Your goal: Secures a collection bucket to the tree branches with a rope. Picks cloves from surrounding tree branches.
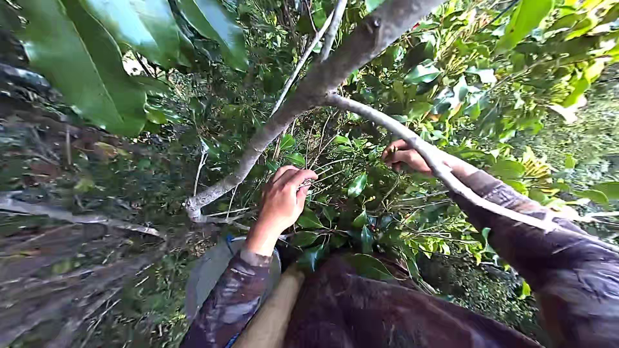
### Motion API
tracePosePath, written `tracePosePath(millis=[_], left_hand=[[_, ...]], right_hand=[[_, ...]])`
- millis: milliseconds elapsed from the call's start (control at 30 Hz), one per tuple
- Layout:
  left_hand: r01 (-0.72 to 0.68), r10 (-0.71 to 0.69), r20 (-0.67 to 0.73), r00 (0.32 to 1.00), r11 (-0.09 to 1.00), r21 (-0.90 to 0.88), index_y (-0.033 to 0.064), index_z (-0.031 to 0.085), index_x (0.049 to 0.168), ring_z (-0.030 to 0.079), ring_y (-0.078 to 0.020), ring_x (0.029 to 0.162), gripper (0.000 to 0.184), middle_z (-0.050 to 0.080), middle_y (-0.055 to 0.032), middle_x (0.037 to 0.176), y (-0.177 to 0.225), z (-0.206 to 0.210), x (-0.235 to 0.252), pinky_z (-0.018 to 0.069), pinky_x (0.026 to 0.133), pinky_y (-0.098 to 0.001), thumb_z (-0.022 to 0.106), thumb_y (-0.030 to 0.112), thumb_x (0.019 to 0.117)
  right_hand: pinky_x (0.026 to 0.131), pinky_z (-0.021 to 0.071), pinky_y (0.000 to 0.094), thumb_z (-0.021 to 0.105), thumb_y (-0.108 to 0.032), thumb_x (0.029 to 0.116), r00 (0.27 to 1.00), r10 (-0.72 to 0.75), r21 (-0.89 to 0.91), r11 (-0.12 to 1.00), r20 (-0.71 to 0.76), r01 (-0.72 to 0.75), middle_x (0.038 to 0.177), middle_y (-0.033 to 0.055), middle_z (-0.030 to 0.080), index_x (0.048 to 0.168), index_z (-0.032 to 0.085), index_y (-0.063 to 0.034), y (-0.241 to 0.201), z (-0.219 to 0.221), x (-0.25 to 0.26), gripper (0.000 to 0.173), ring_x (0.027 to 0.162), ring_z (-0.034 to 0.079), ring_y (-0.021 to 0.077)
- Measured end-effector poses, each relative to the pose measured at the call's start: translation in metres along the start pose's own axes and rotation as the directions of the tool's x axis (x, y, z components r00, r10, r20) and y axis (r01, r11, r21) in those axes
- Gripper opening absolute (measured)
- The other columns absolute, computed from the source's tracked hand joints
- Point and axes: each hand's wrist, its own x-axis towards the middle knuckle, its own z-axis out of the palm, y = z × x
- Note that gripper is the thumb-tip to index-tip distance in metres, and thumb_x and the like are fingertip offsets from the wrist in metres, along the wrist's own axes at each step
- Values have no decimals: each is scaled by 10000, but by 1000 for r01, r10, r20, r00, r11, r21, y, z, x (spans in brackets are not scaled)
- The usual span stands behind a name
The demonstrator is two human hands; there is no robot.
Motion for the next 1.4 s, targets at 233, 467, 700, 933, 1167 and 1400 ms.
tracePosePath(millis=[233,467,700,933,1167,1400], left_hand=[[-20,20,-30,999,1000,-20,225,727,1192,594,-240,1259,249,697,-28,1205,-1,1,-1,516,1015,-505,634,134,980],[-17,16,-21,1000,1000,-14,227,728,1191,591,-244,1262,244,698,-27,1201,0,1,0,506,1027,-511,641,142,980],[-2,2,-7,1000,1000,-21,232,729,1185,592,-240,1257,247,695,-29,1194,2,0,0,514,1015,-511,649,133,974],[5,-5,-6,1000,1000,-31,237,732,1180,597,-241,1250,245,694,-23,1199,2,-2,0,524,989,-520,645,133,976],[5,-5,2,1000,1000,-18,241,734,1179,590,-230,1260,227,699,-14,1197,2,0,1,510,1020,-505,635,160,992],[-21,20,-22,1000,999,-32,224,734,1175,585,-231,1273,231,711,-12,1172,-1,5,1,502,1046,-489,628,140,987]], right_hand=[[759,563,475,621,-156,977,980,-65,-307,952,-188,4,884,67,731,985,762,-98,-20,-7,2,153,787,680,184],[675,529,341,602,-94,974,984,-61,-195,980,-170,27,805,29,683,979,734,-61,-40,-8,6,136,693,606,92],[791,565,371,653,-51,942,987,8,-211,977,158,26,919,71,711,1020,704,-20,-44,-31,-8,98,823,662,136],[632,535,259,522,-197,977,979,-205,353,915,-17,198,861,-36,663,940,653,-180,-47,-37,-23,137,709,611,60],[615,529,339,500,-91,991,985,-119,-148,979,126,138,866,55,697,1076,715,-54,-51,15,-31,235,670,610,123],[826,561,621,674,-258,983,999,-39,-596,803,-31,13,936,161,722,1134,709,-63,-33,50,20,250,876,709,349]])
